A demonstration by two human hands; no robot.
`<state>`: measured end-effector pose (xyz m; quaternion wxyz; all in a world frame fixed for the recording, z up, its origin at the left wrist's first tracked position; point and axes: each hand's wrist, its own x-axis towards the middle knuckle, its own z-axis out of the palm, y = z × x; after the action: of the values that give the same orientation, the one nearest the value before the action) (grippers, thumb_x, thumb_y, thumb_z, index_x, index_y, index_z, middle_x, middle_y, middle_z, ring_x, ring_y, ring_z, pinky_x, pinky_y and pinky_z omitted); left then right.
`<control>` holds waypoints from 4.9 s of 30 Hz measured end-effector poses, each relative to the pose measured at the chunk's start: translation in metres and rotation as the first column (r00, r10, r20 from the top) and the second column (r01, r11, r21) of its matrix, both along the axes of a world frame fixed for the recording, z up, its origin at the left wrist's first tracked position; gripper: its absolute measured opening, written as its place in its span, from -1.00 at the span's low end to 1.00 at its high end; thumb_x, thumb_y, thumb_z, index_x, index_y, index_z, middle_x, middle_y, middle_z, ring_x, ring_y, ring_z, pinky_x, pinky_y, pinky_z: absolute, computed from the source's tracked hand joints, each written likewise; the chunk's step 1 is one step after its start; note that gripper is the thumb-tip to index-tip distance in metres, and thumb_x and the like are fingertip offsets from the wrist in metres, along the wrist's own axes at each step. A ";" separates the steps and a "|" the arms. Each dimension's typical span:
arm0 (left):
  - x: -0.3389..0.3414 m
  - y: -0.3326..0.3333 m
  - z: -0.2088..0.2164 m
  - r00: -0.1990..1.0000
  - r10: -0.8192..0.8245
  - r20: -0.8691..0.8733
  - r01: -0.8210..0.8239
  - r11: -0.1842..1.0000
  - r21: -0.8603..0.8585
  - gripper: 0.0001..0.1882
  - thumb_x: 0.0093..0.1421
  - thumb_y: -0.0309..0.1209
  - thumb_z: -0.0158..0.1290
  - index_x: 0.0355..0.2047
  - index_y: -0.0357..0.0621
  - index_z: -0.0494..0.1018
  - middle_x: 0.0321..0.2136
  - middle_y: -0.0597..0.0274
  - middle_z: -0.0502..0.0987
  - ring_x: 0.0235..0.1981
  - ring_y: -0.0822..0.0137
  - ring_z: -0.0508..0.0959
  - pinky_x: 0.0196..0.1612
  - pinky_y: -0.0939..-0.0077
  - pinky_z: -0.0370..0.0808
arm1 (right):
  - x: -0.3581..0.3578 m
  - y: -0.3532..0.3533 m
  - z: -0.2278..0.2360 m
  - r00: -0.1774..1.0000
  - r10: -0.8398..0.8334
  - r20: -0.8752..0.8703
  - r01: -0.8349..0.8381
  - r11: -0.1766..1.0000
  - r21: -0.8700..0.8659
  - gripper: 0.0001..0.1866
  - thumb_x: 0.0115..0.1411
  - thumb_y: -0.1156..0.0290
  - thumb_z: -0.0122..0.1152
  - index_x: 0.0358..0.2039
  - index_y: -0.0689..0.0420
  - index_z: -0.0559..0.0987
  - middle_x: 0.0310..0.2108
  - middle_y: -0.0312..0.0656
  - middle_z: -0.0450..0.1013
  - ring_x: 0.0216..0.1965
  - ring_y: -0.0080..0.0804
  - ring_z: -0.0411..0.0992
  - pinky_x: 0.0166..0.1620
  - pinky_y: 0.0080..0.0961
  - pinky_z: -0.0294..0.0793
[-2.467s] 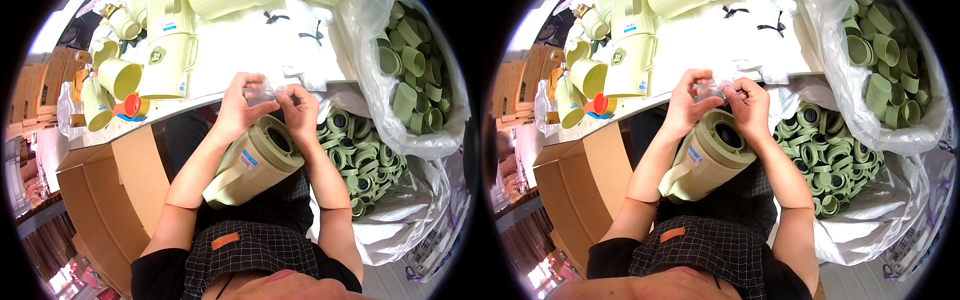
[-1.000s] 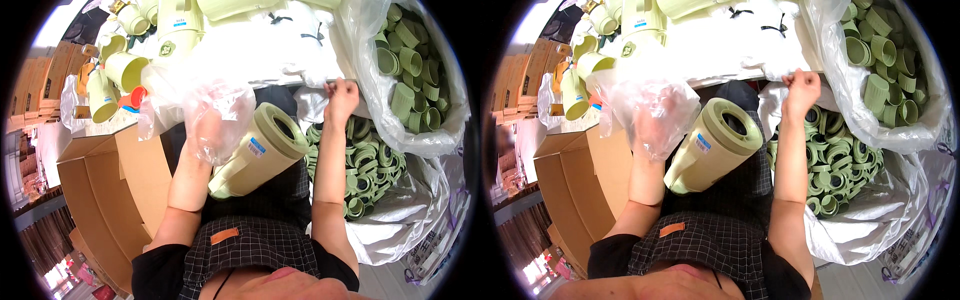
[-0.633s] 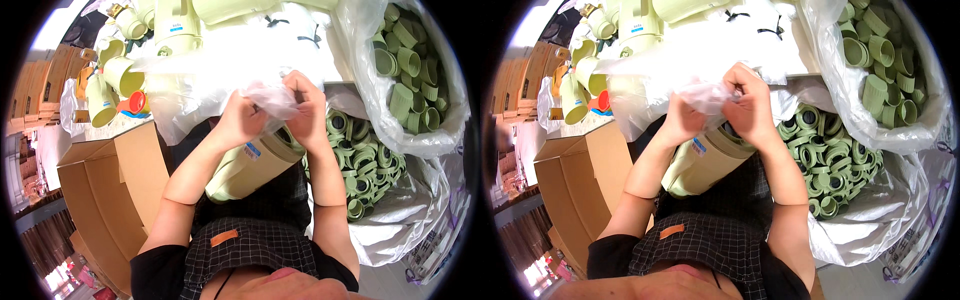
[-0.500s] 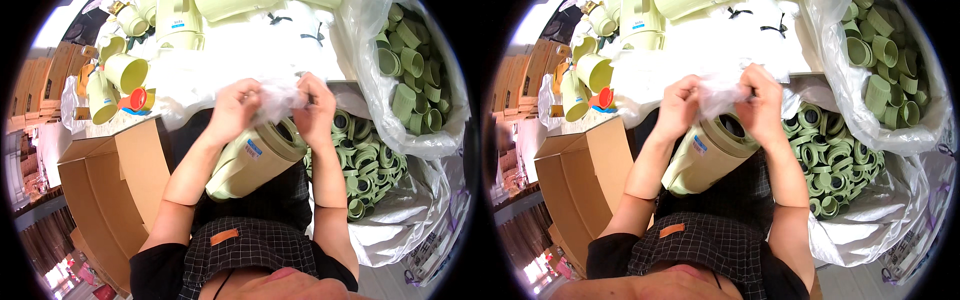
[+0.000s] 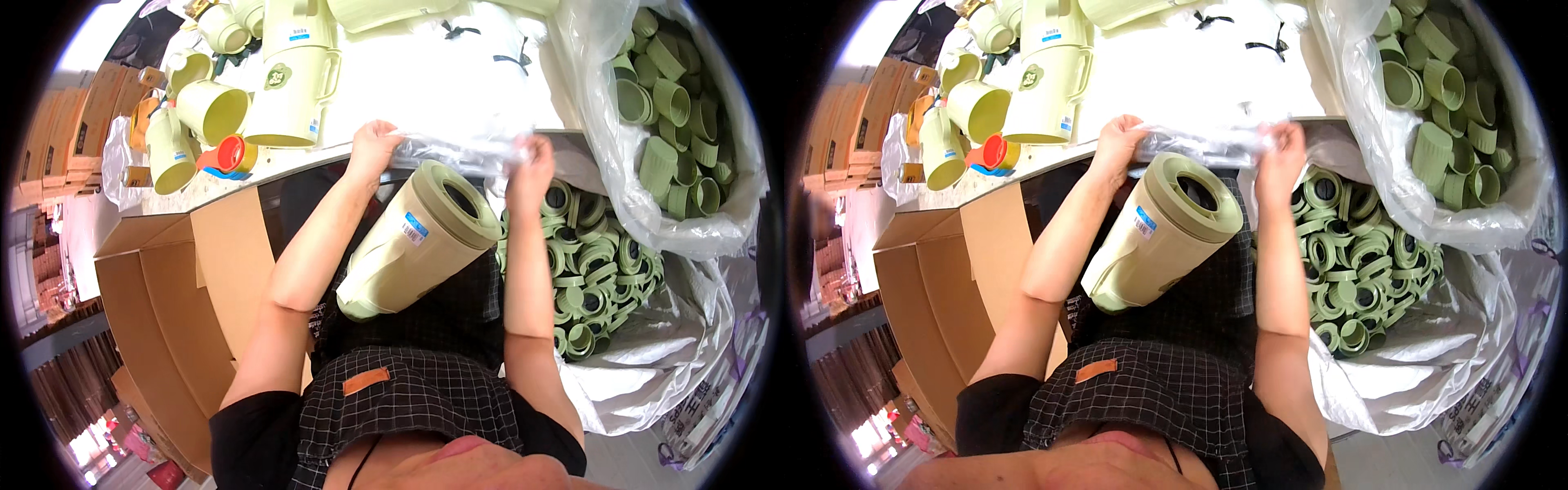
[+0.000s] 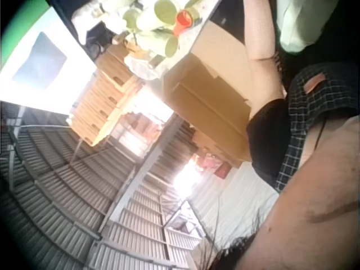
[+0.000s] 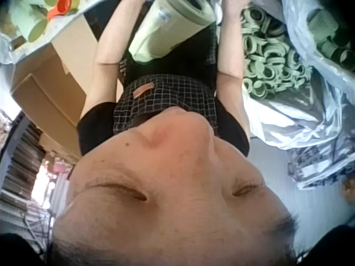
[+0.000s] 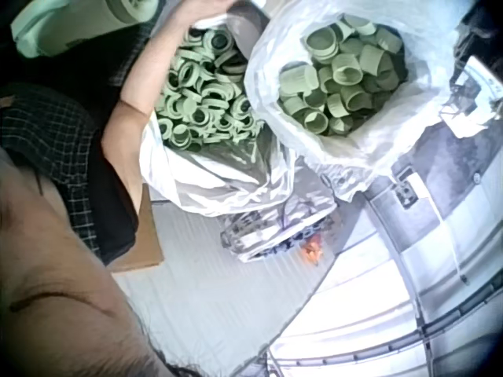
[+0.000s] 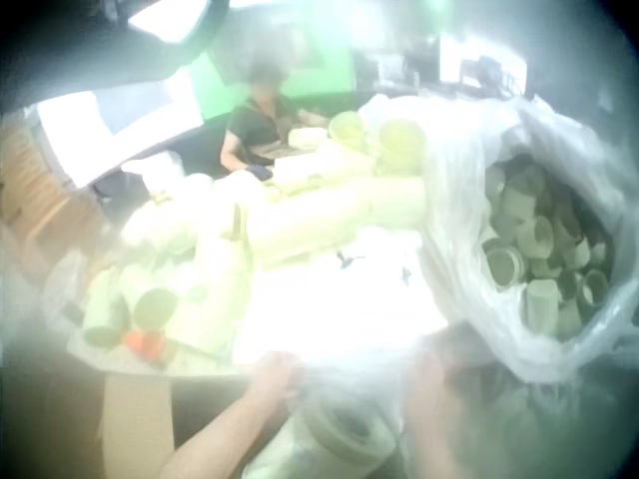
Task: The person picks up plastic jugs, places a plastic component inside the neck of each jug, puts the jug into a plastic bag, and then places the bagged jugs into a cardboard box.
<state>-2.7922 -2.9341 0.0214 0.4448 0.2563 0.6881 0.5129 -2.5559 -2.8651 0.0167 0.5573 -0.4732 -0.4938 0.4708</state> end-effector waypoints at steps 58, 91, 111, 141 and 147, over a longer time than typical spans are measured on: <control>-0.086 -0.088 -0.009 0.456 0.102 -0.884 -0.048 0.995 0.090 -0.30 0.10 -0.24 0.23 0.15 -0.35 0.25 0.07 -0.17 0.36 0.18 -0.03 0.26 0.25 0.15 0.15 | 0.061 -0.006 0.086 0.783 -0.021 0.622 -0.094 0.984 0.151 -0.51 0.05 0.53 0.22 0.04 0.15 0.37 -0.04 -0.13 0.33 -0.03 -0.36 0.37 -0.12 -0.45 0.49; 0.011 -0.223 0.084 0.670 0.183 0.720 -0.400 0.906 0.141 -0.51 0.40 -0.24 -0.15 0.18 -0.38 0.24 0.12 -0.05 0.41 0.13 0.10 0.44 0.20 0.14 0.36 | -0.013 -0.085 0.099 0.850 0.527 -0.012 -0.474 0.773 0.423 -0.45 0.03 0.10 0.44 -0.25 0.14 0.28 0.09 0.07 0.30 0.14 -0.13 0.28 0.22 -0.24 0.22; 0.011 -0.068 0.066 0.872 -0.376 -0.314 0.464 0.839 0.284 -0.79 0.23 -0.35 -0.04 -0.39 -0.30 0.42 -0.11 0.12 0.49 0.04 0.21 0.42 0.16 0.32 0.27 | 0.130 -0.096 -0.077 0.903 0.036 0.429 0.043 0.984 -0.174 -0.67 0.06 0.51 0.26 -0.13 0.23 0.46 -0.23 -0.05 0.46 -0.24 -0.22 0.46 -0.14 -0.43 0.46; 0.037 -0.178 0.076 0.894 -0.234 -0.382 0.323 0.928 0.186 -0.48 0.36 -0.08 -0.10 0.04 -0.34 0.38 0.08 -0.09 0.46 0.08 0.15 0.48 0.14 0.33 0.37 | 0.086 -0.154 -0.010 0.782 0.154 0.604 -0.369 0.895 0.249 -0.52 0.14 0.21 0.22 -0.02 0.27 0.50 -0.28 -0.08 0.37 -0.20 -0.14 0.32 0.09 -0.12 0.23; 0.034 -0.192 0.073 0.866 -0.324 -0.380 0.436 0.862 0.259 -0.61 0.30 -0.29 0.02 0.02 -0.32 0.39 0.08 -0.12 0.46 0.12 0.03 0.47 0.14 0.30 0.39 | 0.069 -0.109 0.051 0.952 0.182 0.245 -0.217 0.968 0.124 -0.46 0.26 0.04 0.12 -0.12 0.36 0.54 -0.33 -0.19 0.46 -0.25 -0.37 0.40 -0.17 -0.43 0.40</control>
<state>-2.7583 -3.1262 0.0946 0.3690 0.5410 0.5885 0.4742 -2.4874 -2.9741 0.0680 0.4793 -0.4295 -0.6347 0.4278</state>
